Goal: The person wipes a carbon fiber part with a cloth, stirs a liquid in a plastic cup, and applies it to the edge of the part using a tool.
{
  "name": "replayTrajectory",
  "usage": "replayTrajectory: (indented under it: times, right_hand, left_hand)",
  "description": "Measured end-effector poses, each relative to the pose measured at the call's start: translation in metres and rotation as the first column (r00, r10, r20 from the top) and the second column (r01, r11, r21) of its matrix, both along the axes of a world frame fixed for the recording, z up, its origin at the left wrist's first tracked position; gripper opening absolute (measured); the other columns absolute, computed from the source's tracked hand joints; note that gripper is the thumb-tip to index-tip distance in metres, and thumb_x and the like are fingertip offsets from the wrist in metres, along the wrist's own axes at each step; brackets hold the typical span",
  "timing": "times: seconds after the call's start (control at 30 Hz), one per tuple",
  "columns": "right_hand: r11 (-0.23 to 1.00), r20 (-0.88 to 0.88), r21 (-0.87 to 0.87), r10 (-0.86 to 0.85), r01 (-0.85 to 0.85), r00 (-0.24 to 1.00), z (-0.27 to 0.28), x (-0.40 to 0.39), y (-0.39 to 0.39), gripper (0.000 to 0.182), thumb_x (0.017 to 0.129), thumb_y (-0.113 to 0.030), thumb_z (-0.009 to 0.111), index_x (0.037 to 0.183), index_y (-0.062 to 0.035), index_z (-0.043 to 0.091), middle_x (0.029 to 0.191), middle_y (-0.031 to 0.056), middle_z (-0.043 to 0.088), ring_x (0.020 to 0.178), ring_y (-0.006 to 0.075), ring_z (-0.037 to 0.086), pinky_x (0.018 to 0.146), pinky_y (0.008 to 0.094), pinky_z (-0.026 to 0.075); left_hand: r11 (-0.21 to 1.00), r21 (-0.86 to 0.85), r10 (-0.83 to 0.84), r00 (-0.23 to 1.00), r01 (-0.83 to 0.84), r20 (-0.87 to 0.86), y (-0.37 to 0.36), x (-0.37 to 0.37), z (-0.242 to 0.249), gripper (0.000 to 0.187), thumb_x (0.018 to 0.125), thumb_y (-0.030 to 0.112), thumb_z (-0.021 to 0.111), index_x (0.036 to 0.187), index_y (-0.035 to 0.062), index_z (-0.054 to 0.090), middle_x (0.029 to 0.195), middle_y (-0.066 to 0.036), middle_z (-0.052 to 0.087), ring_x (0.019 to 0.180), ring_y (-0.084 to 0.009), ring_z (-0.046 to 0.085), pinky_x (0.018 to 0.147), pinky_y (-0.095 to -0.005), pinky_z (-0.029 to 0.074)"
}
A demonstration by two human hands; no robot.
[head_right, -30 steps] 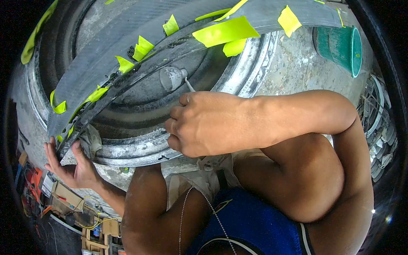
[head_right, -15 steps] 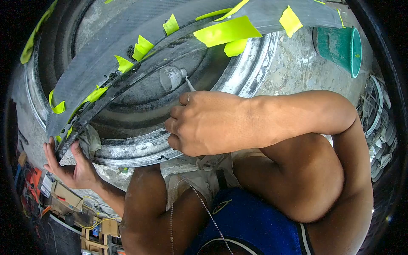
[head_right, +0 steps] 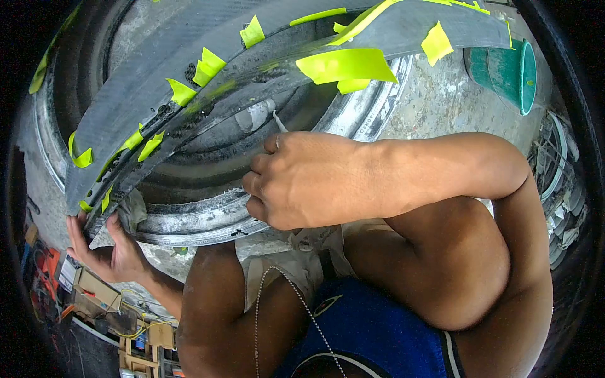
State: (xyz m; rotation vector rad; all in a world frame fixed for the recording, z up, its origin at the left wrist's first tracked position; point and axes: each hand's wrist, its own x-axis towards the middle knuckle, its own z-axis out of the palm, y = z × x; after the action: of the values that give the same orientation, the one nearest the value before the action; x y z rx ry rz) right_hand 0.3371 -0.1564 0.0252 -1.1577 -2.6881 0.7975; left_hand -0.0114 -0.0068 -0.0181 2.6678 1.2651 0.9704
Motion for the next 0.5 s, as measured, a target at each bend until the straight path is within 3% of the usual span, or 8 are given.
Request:
replayTrajectory:
  times: [0.07, 0.1, 0.17, 0.2, 0.3, 0.37, 0.5]
  right_hand:
    - [0.996, -0.001, -0.086, 0.036, -0.036, 0.999, 0.007, 0.002, 0.007, 0.013, 0.086, -0.015, 0.068, 0.091, -0.0043, 0.074, 0.096, 0.0096, 0.075, 0.095, 0.0249, 0.074, 0.082, 0.035, 0.06]
    - [0.996, -0.001, -0.087, 0.037, -0.037, 0.999, 0.008, 0.002, 0.008, 0.013, 0.086, -0.015, 0.068, 0.091, -0.0043, 0.074, 0.096, 0.0096, 0.075, 0.095, 0.0249, 0.074, 0.082, 0.035, 0.06]
    - [0.994, 0.004, -0.105, 0.034, -0.033, 0.999, 0.009, 0.002, 0.008, 0.013, 0.084, -0.014, 0.069, 0.09, -0.0041, 0.074, 0.097, 0.0095, 0.075, 0.097, 0.0246, 0.074, 0.083, 0.0351, 0.059]
    - [0.994, 0.005, -0.105, 0.034, -0.034, 0.999, 0.009, 0.002, 0.008, 0.013, 0.084, -0.014, 0.069, 0.09, -0.0041, 0.074, 0.097, 0.0095, 0.075, 0.097, 0.0246, 0.074, 0.083, 0.0351, 0.059]
    - [0.994, 0.003, -0.104, 0.027, -0.027, 1.0, 0.006, 0.002, 0.006, 0.013, 0.083, -0.014, 0.07, 0.09, -0.0041, 0.074, 0.097, 0.0093, 0.075, 0.097, 0.0247, 0.073, 0.083, 0.0354, 0.059]
    - [1.0, 0.007, -0.007, 0.007, -0.007, 1.0, -0.002, 0.001, -0.001, 0.018, 0.075, -0.025, 0.068, 0.082, -0.0093, 0.062, 0.087, 0.0055, 0.06, 0.093, 0.0228, 0.066, 0.08, 0.0353, 0.057]
    - [1.0, -0.007, 0.022, 0.009, -0.008, 1.0, -0.003, 0.001, -0.001, 0.018, 0.075, -0.025, 0.068, 0.083, -0.0093, 0.062, 0.086, 0.0058, 0.059, 0.091, 0.0228, 0.066, 0.078, 0.0352, 0.056]
  left_hand:
    - [1.0, -0.008, -0.001, 1.0, 0.002, 0.012, 0.0, 0.0, 0.0, 0.068, 0.092, 0.04, 0.084, 0.138, -0.0034, 0.061, 0.138, -0.016, 0.069, 0.118, -0.0269, 0.07, 0.128, -0.0527, 0.014]
    - [1.0, -0.009, -0.001, 1.0, 0.001, 0.012, -0.001, 0.002, 0.001, 0.068, 0.092, 0.04, 0.084, 0.138, -0.0034, 0.061, 0.138, -0.016, 0.069, 0.118, -0.0269, 0.07, 0.128, -0.0527, 0.014]
    - [1.0, 0.0, -0.019, 0.998, 0.019, 0.056, -0.003, 0.008, 0.003, 0.062, 0.088, 0.021, 0.088, 0.139, -0.0013, 0.063, 0.133, -0.012, 0.073, 0.119, -0.0251, 0.07, 0.125, -0.0535, 0.016]
    - [1.0, 0.001, -0.018, 0.998, 0.018, 0.057, -0.003, 0.009, 0.003, 0.062, 0.088, 0.021, 0.088, 0.139, -0.0013, 0.063, 0.133, -0.012, 0.073, 0.119, -0.0251, 0.07, 0.125, -0.0535, 0.016]
    - [1.0, 0.002, -0.017, 0.998, 0.017, 0.061, -0.002, 0.009, 0.003, 0.061, 0.088, 0.022, 0.088, 0.139, -0.0012, 0.064, 0.132, -0.011, 0.073, 0.119, -0.0254, 0.07, 0.125, -0.0535, 0.017]
    - [1.0, 0.005, -0.019, 0.998, 0.019, 0.056, -0.002, 0.008, 0.002, 0.061, 0.087, 0.023, 0.089, 0.138, -0.0011, 0.064, 0.132, -0.011, 0.073, 0.12, -0.0259, 0.07, 0.125, -0.0534, 0.017]
    - [1.0, -0.004, -0.006, 0.998, 0.006, 0.066, -0.002, 0.008, 0.001, 0.061, 0.086, 0.021, 0.089, 0.138, -0.0009, 0.065, 0.131, -0.011, 0.074, 0.121, -0.0263, 0.069, 0.125, -0.0539, 0.017]
